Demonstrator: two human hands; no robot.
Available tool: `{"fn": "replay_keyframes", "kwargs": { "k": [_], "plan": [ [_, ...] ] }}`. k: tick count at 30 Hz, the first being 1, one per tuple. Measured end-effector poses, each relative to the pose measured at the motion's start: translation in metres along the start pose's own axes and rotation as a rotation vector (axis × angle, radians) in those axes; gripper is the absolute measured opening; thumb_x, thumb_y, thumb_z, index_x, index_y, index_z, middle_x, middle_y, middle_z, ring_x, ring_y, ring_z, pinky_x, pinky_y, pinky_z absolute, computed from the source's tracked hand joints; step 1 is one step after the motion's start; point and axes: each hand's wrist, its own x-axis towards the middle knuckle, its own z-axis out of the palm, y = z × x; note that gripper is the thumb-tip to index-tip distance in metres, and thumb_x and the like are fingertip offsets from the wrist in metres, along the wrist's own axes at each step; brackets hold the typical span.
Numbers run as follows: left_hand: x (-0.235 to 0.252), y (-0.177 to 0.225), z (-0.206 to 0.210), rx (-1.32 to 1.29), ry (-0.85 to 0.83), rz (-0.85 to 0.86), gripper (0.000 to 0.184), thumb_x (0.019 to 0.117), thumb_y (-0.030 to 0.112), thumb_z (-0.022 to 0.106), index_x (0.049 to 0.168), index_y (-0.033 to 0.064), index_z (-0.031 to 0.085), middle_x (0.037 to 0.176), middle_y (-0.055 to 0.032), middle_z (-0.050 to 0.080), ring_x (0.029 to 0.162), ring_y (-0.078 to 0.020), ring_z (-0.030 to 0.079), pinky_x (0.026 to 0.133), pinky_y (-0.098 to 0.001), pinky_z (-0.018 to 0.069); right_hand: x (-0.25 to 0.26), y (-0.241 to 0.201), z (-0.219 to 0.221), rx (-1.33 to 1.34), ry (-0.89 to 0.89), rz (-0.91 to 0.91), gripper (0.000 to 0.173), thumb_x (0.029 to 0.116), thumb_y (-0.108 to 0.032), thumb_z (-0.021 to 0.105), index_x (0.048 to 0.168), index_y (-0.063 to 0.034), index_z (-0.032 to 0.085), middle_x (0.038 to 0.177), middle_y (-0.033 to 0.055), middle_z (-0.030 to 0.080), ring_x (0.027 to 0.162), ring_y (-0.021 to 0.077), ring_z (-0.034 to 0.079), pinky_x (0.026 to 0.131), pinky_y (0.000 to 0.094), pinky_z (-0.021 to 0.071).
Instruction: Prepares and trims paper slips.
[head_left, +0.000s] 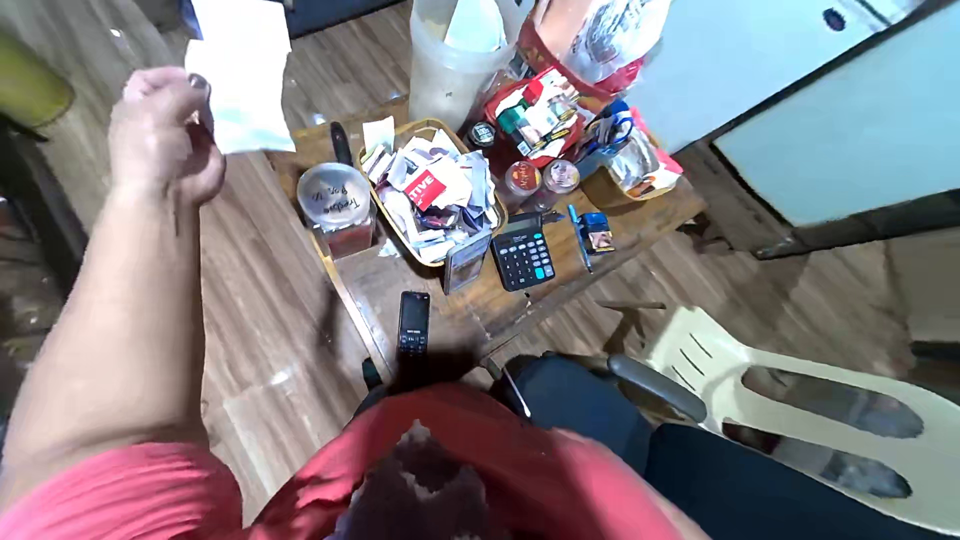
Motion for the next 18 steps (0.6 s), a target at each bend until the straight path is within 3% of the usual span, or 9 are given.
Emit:
{"fn": "replay_keyframes", "kwargs": {
  "k": [2,4,5,7,10,14,15,18],
  "plan": [
    [-0.080,0.005,-0.011,-0.062,-0.042,0.026,0.021,0.0997,0.005,0.046,0.109,0.0240,0.049,0.088,0.0116,0.064,0.084,-0.0042,0.066,0.080,-0.0277,0.0584,0.022,0.027,-0.032,0.016,-0.065,-0.064,0.034,0.0949,-0.008,0.062,0.128,-0.0057,0.068,0.104,0.0016,0.074,0.093,0.0072,0.069,0.086,0.0287,0.0580],
    [-0.162,-0.002,-0.008,-0.129,-0.103,-0.023,0.033,0.0944,0.000,0.038,0.105,0.0271,0.053,0.089,0.0129,0.067,0.084,-0.0023,0.066,0.078,-0.0248,0.0587,0.042,0.039,-0.062,0.139,-0.178,-0.187,0.040,0.0840,-0.005,0.071,0.124,-0.0063,0.067,0.097,0.0003,0.073,0.083,0.0075,0.068,0.073,0.0258,0.0588],
    [-0.198,-0.009,-0.001,-0.160,-0.153,-0.064,0.040,0.0912,-0.003,0.037,0.109,0.0259,0.057,0.097,0.0109,0.070,0.087,-0.0032,0.068,0.078,-0.0250,0.0594,0.048,0.036,-0.072,0.207,-0.255,-0.263,0.042,0.0810,-0.010,0.078,0.122,-0.0102,0.068,0.096,-0.0014,0.074,0.080,0.0063,0.069,0.070,0.0230,0.0588],
    [-0.255,-0.025,0.019,-0.205,-0.254,-0.163,0.056,0.0861,-0.007,0.035,0.130,0.0186,0.058,0.118,0.0029,0.069,0.099,-0.0082,0.069,0.083,-0.0293,0.0601,0.052,0.018,-0.082,0.266,-0.362,-0.377,0.051,0.0802,-0.020,0.086,0.126,-0.0154,0.064,0.099,-0.0012,0.075,0.082,0.0102,0.072,0.074,0.0258,0.0618],
    [-0.305,-0.051,0.050,-0.173,-0.287,-0.248,0.069,0.0851,-0.005,0.042,0.151,0.0143,0.043,0.131,-0.0035,0.066,0.104,-0.0127,0.069,0.085,-0.0332,0.0607,0.054,-0.012,-0.082,0.294,-0.437,-0.497,0.062,0.0794,-0.024,0.088,0.132,-0.0166,0.056,0.101,0.0016,0.077,0.084,0.0177,0.076,0.078,0.0343,0.0649],
    [-0.347,-0.060,0.083,-0.027,-0.169,-0.240,0.066,0.0915,-0.004,0.044,0.156,0.0118,0.038,0.132,-0.0056,0.064,0.095,-0.0101,0.068,0.079,-0.0291,0.0583,0.065,-0.028,-0.069,0.303,-0.589,-0.576,0.048,0.0861,-0.018,0.081,0.129,-0.0179,0.059,0.101,0.0015,0.077,0.085,0.0170,0.075,0.081,0.0358,0.0643],
    [-0.356,-0.058,0.088,0.001,-0.147,-0.241,0.062,0.0946,-0.002,0.043,0.155,0.0104,0.039,0.133,-0.0063,0.063,0.097,-0.0107,0.067,0.082,-0.0301,0.0581,0.066,-0.030,-0.061,0.288,-0.587,-0.587,0.044,0.0884,-0.013,0.075,0.129,-0.0174,0.058,0.099,0.0003,0.076,0.083,0.0149,0.074,0.081,0.0338,0.0636],
    [-0.377,-0.051,0.099,0.093,-0.054,-0.241,0.043,0.1035,0.003,0.046,0.146,0.0054,0.051,0.126,-0.0072,0.066,0.099,-0.0122,0.068,0.086,-0.0328,0.0580,0.064,-0.030,-0.039,0.244,-0.545,-0.609,0.041,0.0923,-0.003,0.062,0.131,-0.0119,0.052,0.091,-0.0011,0.072,0.078,0.0115,0.071,0.078,0.0295,0.0621]
  ]
}}
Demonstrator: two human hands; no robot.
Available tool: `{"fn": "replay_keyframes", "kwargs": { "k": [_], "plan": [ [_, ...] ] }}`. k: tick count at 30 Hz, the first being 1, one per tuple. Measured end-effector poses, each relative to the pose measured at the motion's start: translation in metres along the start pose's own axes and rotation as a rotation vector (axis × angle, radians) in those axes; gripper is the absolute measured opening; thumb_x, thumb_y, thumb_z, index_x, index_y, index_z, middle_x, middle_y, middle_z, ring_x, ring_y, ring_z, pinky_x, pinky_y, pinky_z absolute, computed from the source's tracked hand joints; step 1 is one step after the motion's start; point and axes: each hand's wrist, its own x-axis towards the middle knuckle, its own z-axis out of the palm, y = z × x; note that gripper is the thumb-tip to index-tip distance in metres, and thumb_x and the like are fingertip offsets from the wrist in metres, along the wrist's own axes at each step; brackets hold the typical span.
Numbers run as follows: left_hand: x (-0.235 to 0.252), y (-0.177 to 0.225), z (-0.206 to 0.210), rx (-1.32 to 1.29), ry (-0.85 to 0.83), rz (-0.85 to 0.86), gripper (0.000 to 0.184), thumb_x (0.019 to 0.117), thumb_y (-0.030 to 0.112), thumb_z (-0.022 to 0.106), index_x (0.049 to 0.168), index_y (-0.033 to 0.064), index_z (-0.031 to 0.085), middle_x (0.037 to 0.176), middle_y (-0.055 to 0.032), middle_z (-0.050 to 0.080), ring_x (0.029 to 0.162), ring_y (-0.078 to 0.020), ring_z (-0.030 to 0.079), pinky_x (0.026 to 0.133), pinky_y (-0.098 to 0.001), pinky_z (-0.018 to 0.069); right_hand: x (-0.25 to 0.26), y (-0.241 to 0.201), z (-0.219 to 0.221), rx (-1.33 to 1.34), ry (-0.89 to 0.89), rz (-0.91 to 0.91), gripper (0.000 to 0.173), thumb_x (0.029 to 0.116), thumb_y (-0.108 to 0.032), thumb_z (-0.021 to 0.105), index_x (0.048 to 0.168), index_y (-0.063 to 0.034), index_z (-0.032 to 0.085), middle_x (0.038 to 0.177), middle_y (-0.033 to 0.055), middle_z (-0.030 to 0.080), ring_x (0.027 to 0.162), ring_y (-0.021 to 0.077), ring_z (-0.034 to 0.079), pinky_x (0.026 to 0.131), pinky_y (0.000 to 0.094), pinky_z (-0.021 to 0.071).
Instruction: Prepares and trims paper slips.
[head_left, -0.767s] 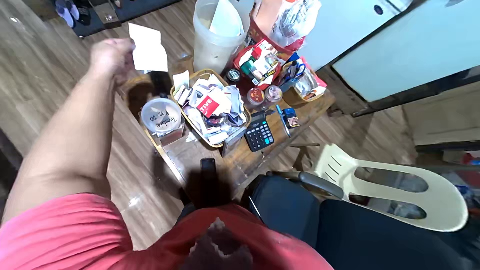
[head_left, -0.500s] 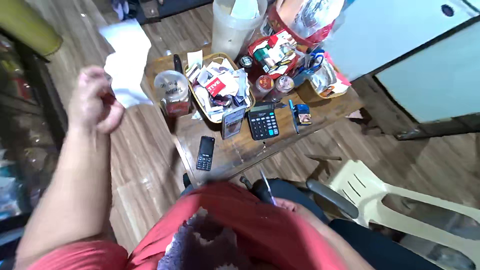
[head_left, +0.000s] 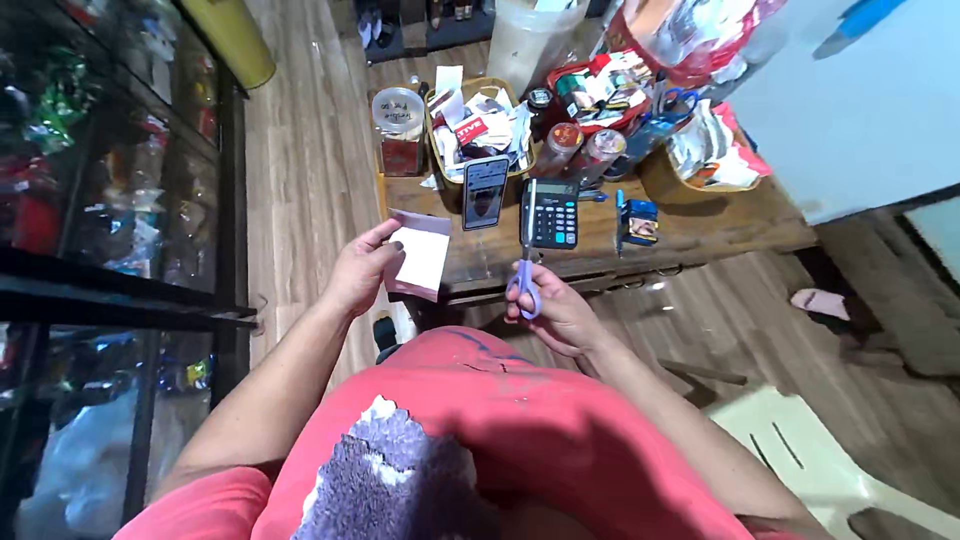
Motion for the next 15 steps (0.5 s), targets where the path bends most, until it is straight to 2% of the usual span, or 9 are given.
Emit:
{"fn": "replay_keyframes", "kwargs": {
  "k": [2,4,5,6,8,11,12,14,15],
  "plan": [
    [-0.005,-0.005,0.003,-0.049,0.062,0.054,0.027,0.0996,0.000,0.050,0.121,0.0070,0.063,0.103,-0.0019,0.072,0.086,-0.0092,0.069,0.076,-0.0299,0.0603,-0.002,0.006,0.008,-0.051,0.004,-0.030,0.042,0.0914,-0.004,0.064,0.132,-0.0086,0.054,0.089,-0.0013,0.071,0.077,0.0101,0.070,0.077,0.0276,0.0612],
    [-0.006,-0.008,-0.001,-0.288,0.021,0.070,0.024,0.0960,-0.001,0.043,0.102,0.0124,0.063,0.087,0.0011,0.072,0.077,-0.0078,0.068,0.071,-0.0272,0.0591,-0.007,0.012,0.012,-0.109,0.011,-0.070,0.043,0.0916,-0.010,0.067,0.133,-0.0065,0.054,0.091,-0.0024,0.071,0.077,0.0086,0.069,0.077,0.0263,0.0604],
    [-0.007,-0.009,-0.006,-0.464,-0.077,0.049,0.027,0.0994,0.007,0.039,0.093,0.0173,0.064,0.079,0.0042,0.069,0.070,-0.0050,0.065,0.065,-0.0225,0.0560,-0.012,0.015,0.014,-0.115,0.024,-0.086,0.044,0.0923,-0.013,0.066,0.134,-0.0050,0.052,0.091,-0.0026,0.070,0.077,0.0085,0.068,0.077,0.0263,0.0604],
    [-0.004,-0.015,-0.016,-0.700,-0.274,0.021,0.030,0.1041,0.018,0.038,0.090,0.0169,0.065,0.076,0.0048,0.066,0.066,-0.0042,0.062,0.062,-0.0191,0.0523,-0.016,0.019,0.015,-0.102,0.041,-0.101,0.045,0.0934,-0.015,0.065,0.135,-0.0039,0.049,0.091,-0.0026,0.070,0.077,0.0089,0.069,0.076,0.0268,0.0607],
    [0.010,-0.030,-0.025,-1.146,-0.757,0.047,0.028,0.1025,0.022,0.052,0.101,0.0028,0.072,0.081,-0.0048,0.074,0.068,-0.0111,0.072,0.064,-0.0198,0.0590,-0.022,0.026,0.015,-0.043,0.081,-0.131,0.045,0.0966,-0.019,0.062,0.136,-0.0040,0.045,0.091,-0.0024,0.070,0.075,0.0099,0.069,0.073,0.0278,0.0615],
    [0.020,-0.032,-0.019,-1.325,-1.204,0.238,0.032,0.1033,0.018,0.049,0.118,-0.0027,0.067,0.092,-0.0066,0.076,0.078,-0.0097,0.074,0.072,-0.0162,0.0576,-0.027,0.029,0.019,0.035,0.144,-0.147,0.039,0.1002,-0.018,0.055,0.135,-0.0066,0.042,0.089,-0.0030,0.071,0.070,0.0094,0.070,0.066,0.0263,0.0616],
    [0.015,-0.027,-0.020,-1.303,-1.201,0.275,0.031,0.1038,0.020,0.049,0.120,-0.0013,0.066,0.093,-0.0053,0.074,0.079,-0.0086,0.073,0.073,-0.0156,0.0563,-0.027,0.028,0.020,0.041,0.144,-0.162,0.037,0.1008,-0.017,0.054,0.134,-0.0073,0.043,0.088,-0.0032,0.071,0.069,0.0094,0.070,0.066,0.0261,0.0615],
    [-0.010,-0.010,-0.023,-1.250,-0.962,0.202,0.028,0.1013,0.024,0.055,0.108,-0.0001,0.067,0.088,-0.0058,0.072,0.070,-0.0104,0.071,0.064,-0.0169,0.0560,-0.028,0.026,0.021,0.035,0.132,-0.198,0.036,0.1000,-0.017,0.057,0.132,-0.0080,0.045,0.089,-0.0034,0.072,0.071,0.0096,0.070,0.067,0.0259,0.0618],
    [-0.011,-0.010,-0.025,-1.248,-0.940,0.205,0.030,0.1006,0.026,0.056,0.110,-0.0006,0.067,0.091,-0.0073,0.071,0.070,-0.0118,0.070,0.064,-0.0180,0.0558,-0.029,0.026,0.021,0.030,0.124,-0.212,0.035,0.0994,-0.015,0.057,0.131,-0.0086,0.046,0.090,-0.0036,0.072,0.072,0.0096,0.071,0.068,0.0257,0.0619]
  ]
}}
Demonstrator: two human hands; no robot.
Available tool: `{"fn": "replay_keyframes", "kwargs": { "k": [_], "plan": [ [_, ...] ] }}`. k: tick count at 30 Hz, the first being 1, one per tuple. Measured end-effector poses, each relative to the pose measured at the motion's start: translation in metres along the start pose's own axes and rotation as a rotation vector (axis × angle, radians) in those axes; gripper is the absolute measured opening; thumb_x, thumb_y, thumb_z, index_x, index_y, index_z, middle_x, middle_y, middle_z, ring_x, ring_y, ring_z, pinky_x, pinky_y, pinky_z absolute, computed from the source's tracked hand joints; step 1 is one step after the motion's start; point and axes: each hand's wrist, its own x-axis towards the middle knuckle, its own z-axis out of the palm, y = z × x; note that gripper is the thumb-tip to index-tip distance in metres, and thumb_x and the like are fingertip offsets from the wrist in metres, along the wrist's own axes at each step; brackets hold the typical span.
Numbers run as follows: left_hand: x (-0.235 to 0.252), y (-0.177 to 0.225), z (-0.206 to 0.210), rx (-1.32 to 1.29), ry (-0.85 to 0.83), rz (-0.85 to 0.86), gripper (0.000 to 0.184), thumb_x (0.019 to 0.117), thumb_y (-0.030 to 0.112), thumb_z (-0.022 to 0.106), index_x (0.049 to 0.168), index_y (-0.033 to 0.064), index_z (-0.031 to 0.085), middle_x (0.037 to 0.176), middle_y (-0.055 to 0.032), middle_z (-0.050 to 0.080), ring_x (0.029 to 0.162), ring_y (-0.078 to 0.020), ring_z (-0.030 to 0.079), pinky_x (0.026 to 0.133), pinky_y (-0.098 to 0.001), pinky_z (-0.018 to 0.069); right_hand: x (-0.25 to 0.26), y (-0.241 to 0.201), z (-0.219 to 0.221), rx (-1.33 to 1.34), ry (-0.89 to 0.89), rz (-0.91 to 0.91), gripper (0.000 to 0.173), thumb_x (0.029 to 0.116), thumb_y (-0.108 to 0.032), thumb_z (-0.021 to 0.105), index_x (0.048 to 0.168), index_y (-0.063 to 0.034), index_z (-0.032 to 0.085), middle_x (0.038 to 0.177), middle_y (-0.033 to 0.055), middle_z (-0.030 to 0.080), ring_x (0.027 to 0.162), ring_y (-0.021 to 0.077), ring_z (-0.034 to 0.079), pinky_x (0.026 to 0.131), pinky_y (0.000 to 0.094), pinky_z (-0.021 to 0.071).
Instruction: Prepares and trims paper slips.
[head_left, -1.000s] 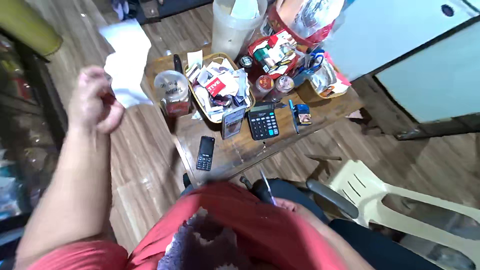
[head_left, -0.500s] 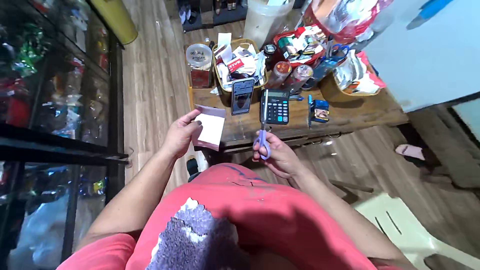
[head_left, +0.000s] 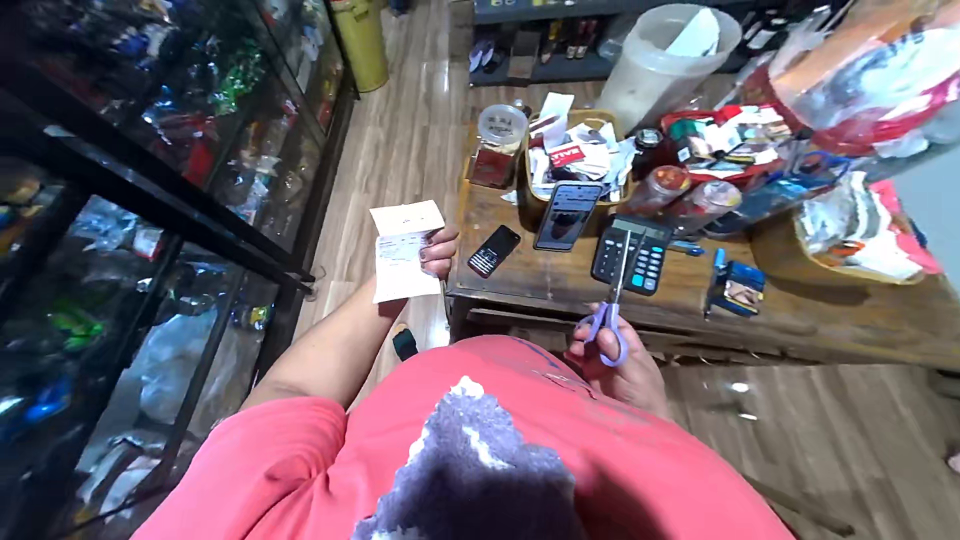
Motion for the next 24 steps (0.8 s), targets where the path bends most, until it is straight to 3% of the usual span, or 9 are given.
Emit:
{"fn": "replay_keyframes", "kwargs": {
  "k": [5,12,14,16,18,21,24],
  "plan": [
    [0.007,-0.004,-0.032,-0.023,-0.203,0.009,0.039,0.1012,0.029,0.056,0.124,-0.0025,0.064,0.102,-0.0109,0.074,0.077,-0.0155,0.073,0.069,-0.0211,0.0588,-0.005,0.001,-0.003,0.000,-0.031,-0.028,0.035,0.0992,-0.010,0.056,0.132,-0.0073,0.046,0.091,-0.0028,0.073,0.073,0.0098,0.072,0.069,0.0248,0.0625],
    [0.005,-0.003,-0.014,-0.013,-0.099,0.057,0.034,0.0980,0.027,0.061,0.115,-0.0029,0.063,0.105,-0.0143,0.070,0.073,-0.0201,0.071,0.063,-0.0240,0.0586,-0.006,0.001,-0.003,-0.013,-0.003,-0.015,0.032,0.1001,-0.007,0.051,0.132,-0.0078,0.045,0.089,-0.0032,0.073,0.072,0.0097,0.072,0.069,0.0248,0.0629],
    [0.006,0.001,-0.020,-0.024,-0.163,0.042,0.034,0.0987,0.026,0.060,0.117,-0.0035,0.062,0.107,-0.0157,0.071,0.078,-0.0229,0.073,0.068,-0.0260,0.0602,-0.007,0.002,-0.004,-0.008,0.002,-0.026,0.033,0.1007,-0.007,0.050,0.133,-0.0073,0.044,0.090,-0.0031,0.073,0.073,0.0097,0.072,0.069,0.0248,0.0628],
    [0.003,0.005,-0.021,-0.040,-0.121,0.023,0.033,0.0986,0.026,0.060,0.116,-0.0028,0.062,0.108,-0.0166,0.070,0.080,-0.0256,0.073,0.071,-0.0285,0.0610,-0.007,0.003,-0.004,-0.006,0.000,-0.030,0.033,0.1011,-0.008,0.051,0.134,-0.0067,0.044,0.091,-0.0021,0.073,0.073,0.0104,0.072,0.069,0.0250,0.0626],
    [0.000,0.004,-0.015,-0.045,0.001,0.070,0.027,0.0975,0.026,0.060,0.109,0.0014,0.061,0.100,-0.0135,0.069,0.072,-0.0224,0.071,0.063,-0.0264,0.0601,-0.008,0.004,-0.002,-0.021,0.004,-0.028,0.034,0.1004,-0.009,0.051,0.133,-0.0065,0.043,0.091,-0.0027,0.072,0.073,0.0101,0.071,0.068,0.0244,0.0625],
    [0.008,0.003,-0.029,-0.100,-0.184,0.058,0.027,0.0991,0.020,0.059,0.113,-0.0027,0.063,0.103,-0.0160,0.073,0.080,-0.0253,0.076,0.071,-0.0273,0.0620,-0.010,0.005,0.000,-0.044,-0.001,-0.043,0.034,0.1006,-0.009,0.050,0.134,-0.0065,0.042,0.092,-0.0044,0.072,0.072,0.0090,0.071,0.068,0.0242,0.0621],
    [0.005,0.007,-0.018,-0.098,-0.059,0.075,0.025,0.0977,0.021,0.061,0.107,-0.0021,0.062,0.097,-0.0154,0.071,0.074,-0.0261,0.074,0.065,-0.0282,0.0618,-0.010,0.008,-0.002,-0.006,-0.016,-0.056,0.033,0.1010,-0.009,0.052,0.134,-0.0068,0.044,0.093,-0.0021,0.073,0.073,0.0105,0.072,0.068,0.0254,0.0628]
  ]
}}
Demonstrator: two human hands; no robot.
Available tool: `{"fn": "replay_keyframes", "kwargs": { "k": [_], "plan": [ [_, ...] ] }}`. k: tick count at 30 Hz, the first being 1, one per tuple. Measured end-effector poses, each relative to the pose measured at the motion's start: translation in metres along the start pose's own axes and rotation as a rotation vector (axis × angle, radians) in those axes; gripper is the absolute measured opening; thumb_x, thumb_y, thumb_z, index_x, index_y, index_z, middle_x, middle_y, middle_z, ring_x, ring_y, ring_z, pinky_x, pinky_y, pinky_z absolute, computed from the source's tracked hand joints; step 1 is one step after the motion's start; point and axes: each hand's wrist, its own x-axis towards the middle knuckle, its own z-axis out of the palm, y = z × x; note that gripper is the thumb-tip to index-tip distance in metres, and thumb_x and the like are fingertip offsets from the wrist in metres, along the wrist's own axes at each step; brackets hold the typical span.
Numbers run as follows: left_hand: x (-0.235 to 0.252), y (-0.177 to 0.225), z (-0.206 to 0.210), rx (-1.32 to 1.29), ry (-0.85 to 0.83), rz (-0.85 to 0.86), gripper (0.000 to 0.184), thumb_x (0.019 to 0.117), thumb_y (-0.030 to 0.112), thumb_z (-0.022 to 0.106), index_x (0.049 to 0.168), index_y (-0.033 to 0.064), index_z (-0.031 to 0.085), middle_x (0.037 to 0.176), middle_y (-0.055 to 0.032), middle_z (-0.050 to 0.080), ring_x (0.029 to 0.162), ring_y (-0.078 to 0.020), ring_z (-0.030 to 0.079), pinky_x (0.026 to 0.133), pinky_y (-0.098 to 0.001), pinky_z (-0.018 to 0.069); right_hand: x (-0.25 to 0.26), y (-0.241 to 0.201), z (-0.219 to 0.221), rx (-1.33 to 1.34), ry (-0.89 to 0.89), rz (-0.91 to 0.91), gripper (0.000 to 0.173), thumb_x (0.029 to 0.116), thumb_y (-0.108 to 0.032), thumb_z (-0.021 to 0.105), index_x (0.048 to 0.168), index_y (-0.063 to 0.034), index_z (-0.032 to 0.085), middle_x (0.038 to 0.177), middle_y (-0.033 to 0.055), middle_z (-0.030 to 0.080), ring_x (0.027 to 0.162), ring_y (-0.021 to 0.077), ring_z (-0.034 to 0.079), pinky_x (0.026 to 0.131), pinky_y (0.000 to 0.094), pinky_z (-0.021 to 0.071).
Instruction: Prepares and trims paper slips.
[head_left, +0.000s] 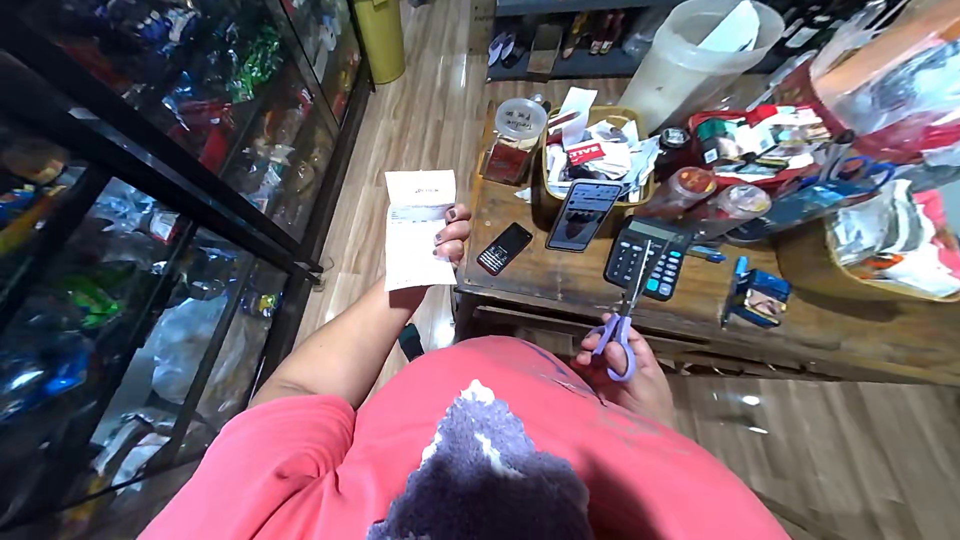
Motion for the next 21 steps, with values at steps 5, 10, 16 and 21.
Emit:
{"fn": "replay_keyframes", "kwargs": {
  "k": [5,10,16,21],
  "plan": [
    [-0.004,0.001,0.004,0.013,0.023,0.026,0.029,0.0986,0.026,0.060,0.106,-0.0022,0.063,0.096,-0.0149,0.071,0.073,-0.0257,0.073,0.064,-0.0287,0.0617,0.000,0.004,-0.004,0.022,-0.034,-0.025,0.037,0.0998,-0.015,0.062,0.133,-0.0078,0.047,0.094,-0.0011,0.073,0.075,0.0111,0.072,0.069,0.0257,0.0630],
    [-0.010,-0.010,0.028,0.022,0.169,0.144,0.027,0.0986,0.027,0.061,0.101,0.0006,0.060,0.089,-0.0122,0.069,0.067,-0.0231,0.070,0.058,-0.0266,0.0594,0.000,0.004,-0.004,0.007,-0.067,-0.020,0.039,0.0982,-0.018,0.066,0.132,-0.0091,0.048,0.094,-0.0009,0.074,0.075,0.0115,0.073,0.069,0.0260,0.0634],
    [-0.015,-0.006,0.022,-0.017,0.084,0.107,0.031,0.0977,0.028,0.061,0.105,-0.0018,0.062,0.093,-0.0134,0.071,0.070,-0.0244,0.072,0.060,-0.0267,0.0604,-0.001,0.002,-0.003,0.010,-0.084,-0.022,0.043,0.0972,-0.021,0.069,0.133,-0.0096,0.048,0.095,-0.0012,0.074,0.076,0.0115,0.073,0.070,0.0260,0.0634],
    [-0.015,-0.007,0.033,-0.019,0.135,0.105,0.028,0.0977,0.027,0.062,0.102,-0.0003,0.060,0.092,-0.0122,0.070,0.069,-0.0241,0.072,0.059,-0.0266,0.0601,0.003,0.003,-0.005,0.019,-0.124,-0.032,0.043,0.0965,-0.023,0.071,0.132,-0.0106,0.050,0.096,-0.0003,0.075,0.077,0.0125,0.073,0.070,0.0268,0.0637]
  ]
}}
